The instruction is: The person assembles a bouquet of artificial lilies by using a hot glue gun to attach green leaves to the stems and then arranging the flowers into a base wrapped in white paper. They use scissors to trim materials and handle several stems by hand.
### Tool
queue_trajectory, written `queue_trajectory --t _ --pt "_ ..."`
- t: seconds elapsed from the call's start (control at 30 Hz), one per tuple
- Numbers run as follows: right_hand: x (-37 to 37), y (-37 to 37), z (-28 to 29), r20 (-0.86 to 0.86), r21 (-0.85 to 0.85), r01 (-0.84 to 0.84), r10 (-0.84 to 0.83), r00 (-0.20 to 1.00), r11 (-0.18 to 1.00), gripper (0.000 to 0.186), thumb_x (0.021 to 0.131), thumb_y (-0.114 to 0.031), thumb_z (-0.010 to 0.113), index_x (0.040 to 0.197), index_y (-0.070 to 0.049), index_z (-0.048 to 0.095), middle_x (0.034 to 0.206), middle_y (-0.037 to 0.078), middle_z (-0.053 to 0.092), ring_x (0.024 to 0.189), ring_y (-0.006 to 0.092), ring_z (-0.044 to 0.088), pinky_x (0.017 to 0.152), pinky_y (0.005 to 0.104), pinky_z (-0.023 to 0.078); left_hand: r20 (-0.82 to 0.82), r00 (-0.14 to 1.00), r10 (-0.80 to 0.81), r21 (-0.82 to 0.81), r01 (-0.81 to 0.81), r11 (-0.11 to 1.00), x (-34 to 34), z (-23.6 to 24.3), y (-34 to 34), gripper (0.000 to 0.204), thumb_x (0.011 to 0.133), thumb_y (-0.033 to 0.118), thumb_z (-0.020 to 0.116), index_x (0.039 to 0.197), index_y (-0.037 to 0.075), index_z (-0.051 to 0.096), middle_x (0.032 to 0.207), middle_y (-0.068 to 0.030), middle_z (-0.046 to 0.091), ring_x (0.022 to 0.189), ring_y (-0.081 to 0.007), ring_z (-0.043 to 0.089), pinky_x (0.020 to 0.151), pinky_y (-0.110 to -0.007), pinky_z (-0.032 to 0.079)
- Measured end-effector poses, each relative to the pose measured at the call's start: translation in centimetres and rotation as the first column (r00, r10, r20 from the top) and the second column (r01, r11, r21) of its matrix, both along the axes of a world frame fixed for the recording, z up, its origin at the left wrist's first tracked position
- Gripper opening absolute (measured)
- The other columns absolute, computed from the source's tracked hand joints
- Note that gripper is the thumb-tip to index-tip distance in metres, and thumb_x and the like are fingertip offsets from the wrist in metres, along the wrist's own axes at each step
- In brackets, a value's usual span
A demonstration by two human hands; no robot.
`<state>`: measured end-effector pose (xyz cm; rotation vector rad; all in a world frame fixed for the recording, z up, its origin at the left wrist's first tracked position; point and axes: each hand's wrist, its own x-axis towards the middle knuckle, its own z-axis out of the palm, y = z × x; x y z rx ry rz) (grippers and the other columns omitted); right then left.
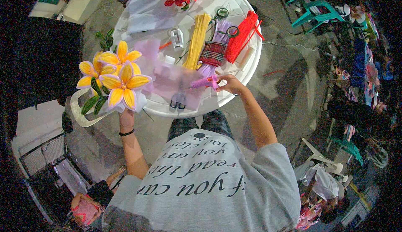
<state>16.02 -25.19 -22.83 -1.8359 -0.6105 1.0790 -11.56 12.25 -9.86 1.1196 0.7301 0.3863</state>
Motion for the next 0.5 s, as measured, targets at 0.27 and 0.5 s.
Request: queue_trajectory --t 0.27,0.5 --pt "-0.4 -7.0 2.1 0.223 -0.063 0.213 -0.195 0.955 0.975 0.034 0.065 -0.004 0.084 0.095 -0.004 0.067 0.096 0.006 0.068 0.095 0.0211 0.063 0.085 0.0346 0.05 0.079 0.996 -0.048 -0.023 0.05 0.998 1.5 -0.6 -1.3 0.067 0.093 0.038 0.062 0.148 0.011 0.033 0.146 -0.0039 0.041 0.134 -0.0217 0.042 0.113 -0.039 0.035" --pt "0.0 -8.0 0.7 0.489 -0.01 0.209 -0.177 0.854 0.978 0.028 0.067 -0.001 0.078 0.091 -0.004 0.067 0.089 0.011 0.066 0.088 0.0312 0.061 0.08 0.0398 0.049 0.114 0.99 -0.081 -0.03 0.085 0.996 2.5 -0.5 -2.5 0.068 0.093 0.038 0.064 0.147 0.01 0.033 0.146 -0.0041 0.041 0.134 -0.0217 0.042 0.113 -0.04 0.035"
